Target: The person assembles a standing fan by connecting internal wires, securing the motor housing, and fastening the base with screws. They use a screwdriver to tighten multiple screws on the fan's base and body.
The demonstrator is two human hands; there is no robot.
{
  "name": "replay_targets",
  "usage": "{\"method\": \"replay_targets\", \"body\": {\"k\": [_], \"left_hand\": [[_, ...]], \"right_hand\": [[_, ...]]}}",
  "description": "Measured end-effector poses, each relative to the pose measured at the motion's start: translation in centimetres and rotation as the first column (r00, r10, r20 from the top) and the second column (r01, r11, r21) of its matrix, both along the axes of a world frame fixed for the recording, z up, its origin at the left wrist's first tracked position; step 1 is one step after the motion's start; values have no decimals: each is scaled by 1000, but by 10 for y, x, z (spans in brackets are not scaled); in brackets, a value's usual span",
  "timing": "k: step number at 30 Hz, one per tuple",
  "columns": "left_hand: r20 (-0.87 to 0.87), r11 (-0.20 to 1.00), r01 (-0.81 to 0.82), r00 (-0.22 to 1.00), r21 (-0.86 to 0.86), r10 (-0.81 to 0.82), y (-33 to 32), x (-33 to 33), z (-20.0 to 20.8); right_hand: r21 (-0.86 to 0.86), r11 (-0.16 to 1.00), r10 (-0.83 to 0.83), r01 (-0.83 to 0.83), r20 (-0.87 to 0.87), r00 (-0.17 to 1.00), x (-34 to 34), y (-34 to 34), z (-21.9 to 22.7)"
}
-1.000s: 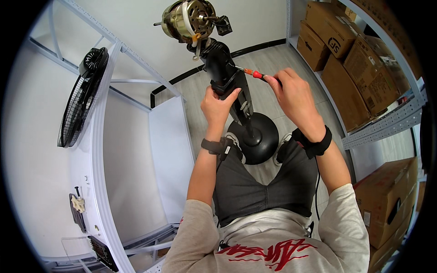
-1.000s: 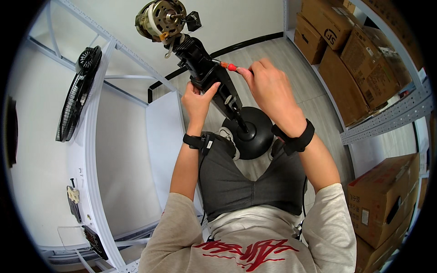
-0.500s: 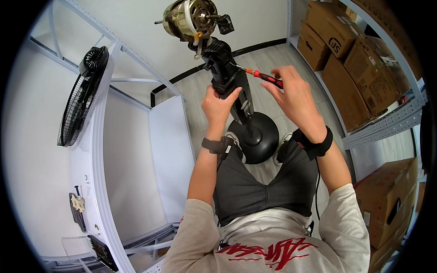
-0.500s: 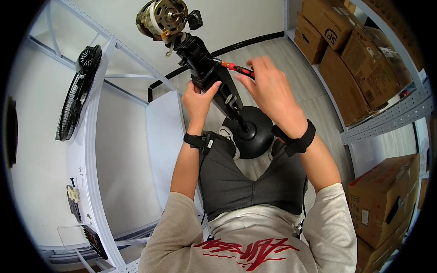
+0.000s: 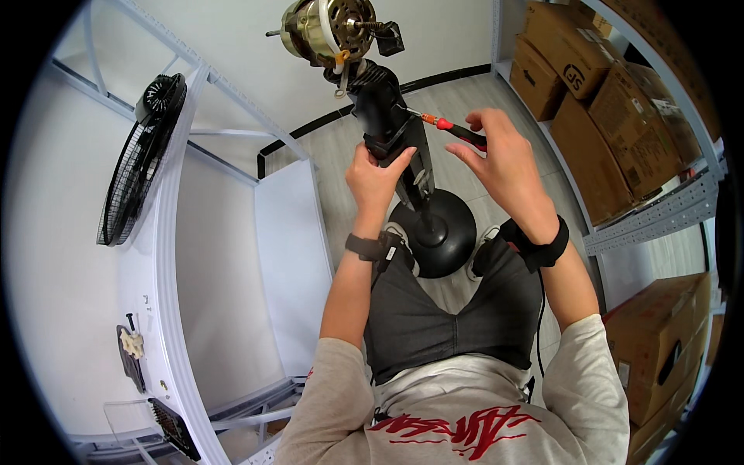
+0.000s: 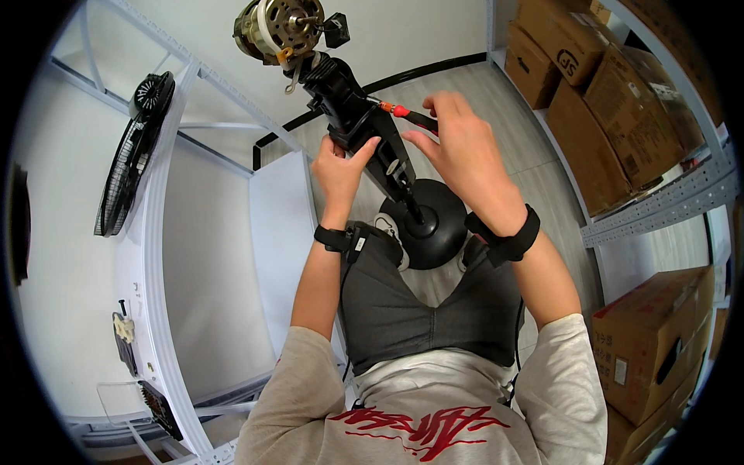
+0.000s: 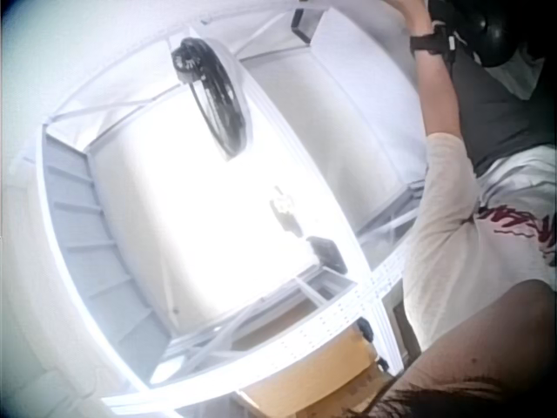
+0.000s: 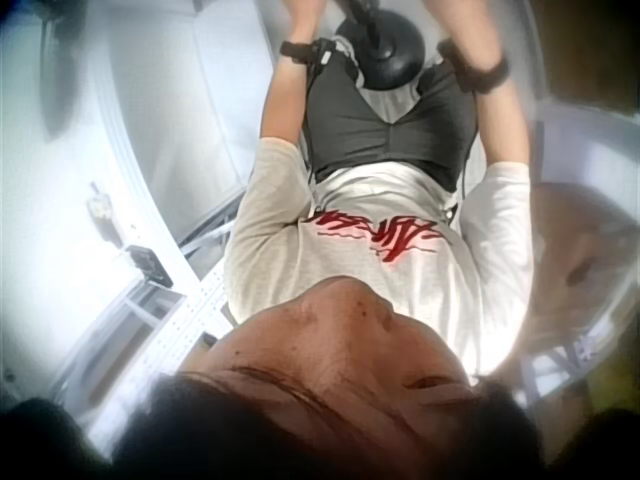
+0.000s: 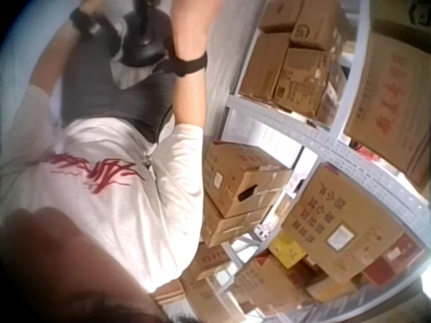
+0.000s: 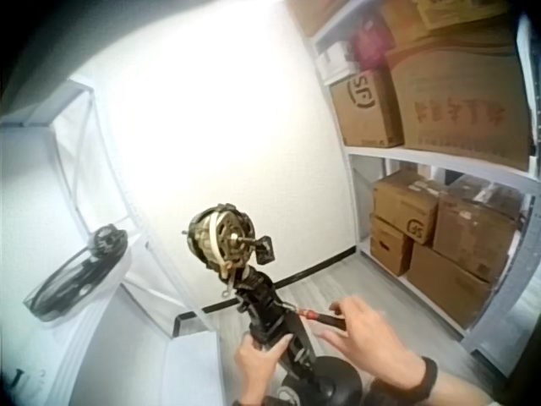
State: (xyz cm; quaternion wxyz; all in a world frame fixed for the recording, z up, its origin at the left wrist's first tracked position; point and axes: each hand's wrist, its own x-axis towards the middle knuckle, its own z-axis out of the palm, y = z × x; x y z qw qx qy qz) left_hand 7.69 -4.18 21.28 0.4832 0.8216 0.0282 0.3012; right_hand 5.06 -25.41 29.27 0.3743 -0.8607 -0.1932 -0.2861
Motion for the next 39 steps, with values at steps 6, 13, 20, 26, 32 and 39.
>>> {"method": "replay_targets", "body": {"k": [6,13,20,26,32,39], "left_hand": [[-77,997,-32,996,68,37,-1,-2,5],[-17,1000,-15,1000,11,15,0,1,-2],[-55,998,-31,998,53,34,0,-2,3],[-60,998,-28,998,56,31,0,-1,2],[-27,999,-13,1000,34,14,2,1,-3],[-14,999,-4,1000,32,5,0,1,-2]], "right_hand": [[-183,978,-86,101,85,993,0,-1,-1],[-199,977,-78,70,-33,996,1,-2,2],[-250,962,-93,111,84,992,-2,-5,5],[-89,996,-28,7,-242,970,6,-8,4],[-32,999,17,-29,-341,940,4,-8,16],[-51,998,27,-29,-51,998,7,-8,4]]}}
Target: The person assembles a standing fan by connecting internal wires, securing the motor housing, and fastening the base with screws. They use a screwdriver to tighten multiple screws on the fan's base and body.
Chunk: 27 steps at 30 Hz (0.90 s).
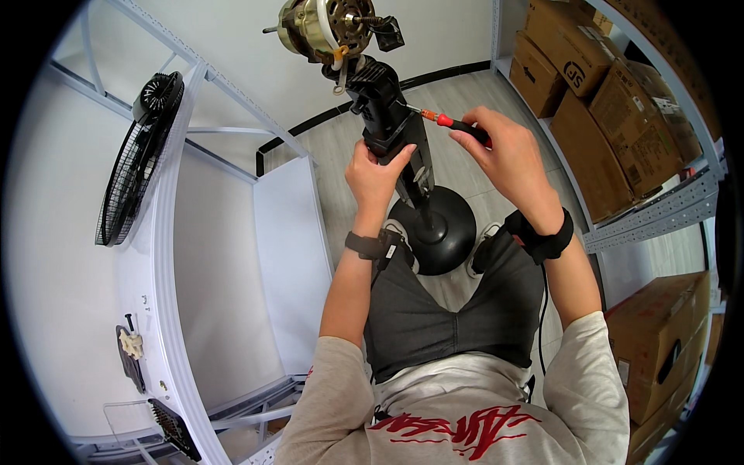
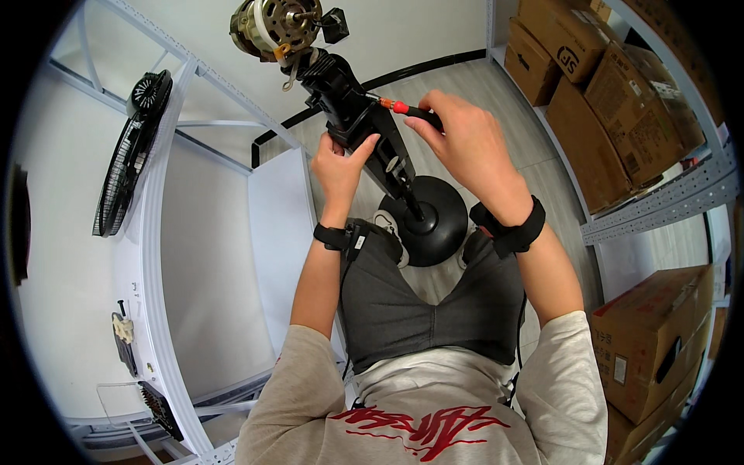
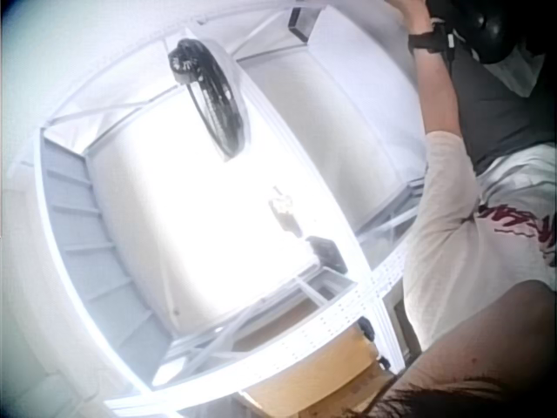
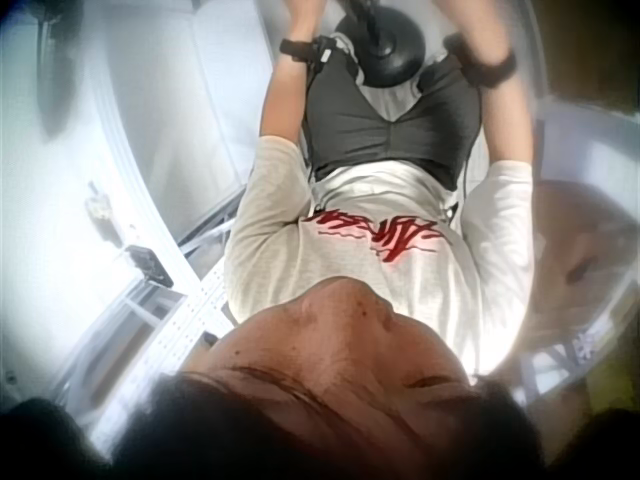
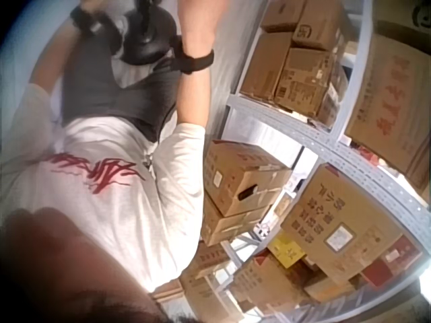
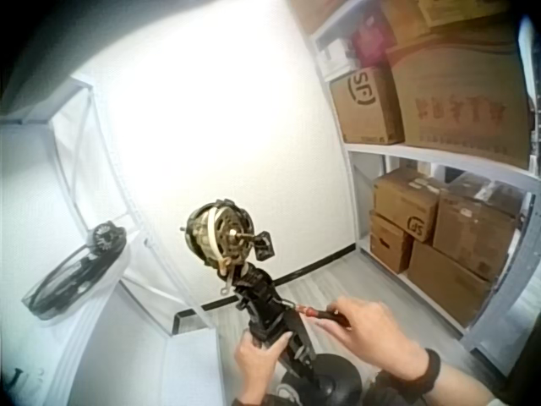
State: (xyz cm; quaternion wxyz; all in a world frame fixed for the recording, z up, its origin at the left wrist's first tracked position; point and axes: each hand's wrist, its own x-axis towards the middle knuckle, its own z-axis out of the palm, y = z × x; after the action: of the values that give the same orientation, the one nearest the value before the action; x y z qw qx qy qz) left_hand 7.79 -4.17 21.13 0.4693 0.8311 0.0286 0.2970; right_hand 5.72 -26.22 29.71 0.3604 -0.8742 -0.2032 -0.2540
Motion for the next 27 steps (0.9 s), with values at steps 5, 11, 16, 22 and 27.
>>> {"method": "replay_targets", "body": {"k": [5,11,16,22,27], "left_hand": [[24,1000,5,1000,-16,-5,1,2,-5],[-8,1000,-11,1000,20,11,0,-1,-1],[-28,999,-25,999,33,26,-1,-3,2],[-90,996,-34,995,81,41,-2,-9,5],[-99,1000,3,995,-27,-6,5,-14,-5]], "right_hand": [[92,996,42,-22,-222,974,1,1,6],[193,981,107,-10,-501,859,9,-2,8],[137,991,41,-6,-253,967,-1,2,8],[251,966,56,54,-410,910,-6,0,1],[249,965,38,76,-424,905,-12,-13,4]]}}
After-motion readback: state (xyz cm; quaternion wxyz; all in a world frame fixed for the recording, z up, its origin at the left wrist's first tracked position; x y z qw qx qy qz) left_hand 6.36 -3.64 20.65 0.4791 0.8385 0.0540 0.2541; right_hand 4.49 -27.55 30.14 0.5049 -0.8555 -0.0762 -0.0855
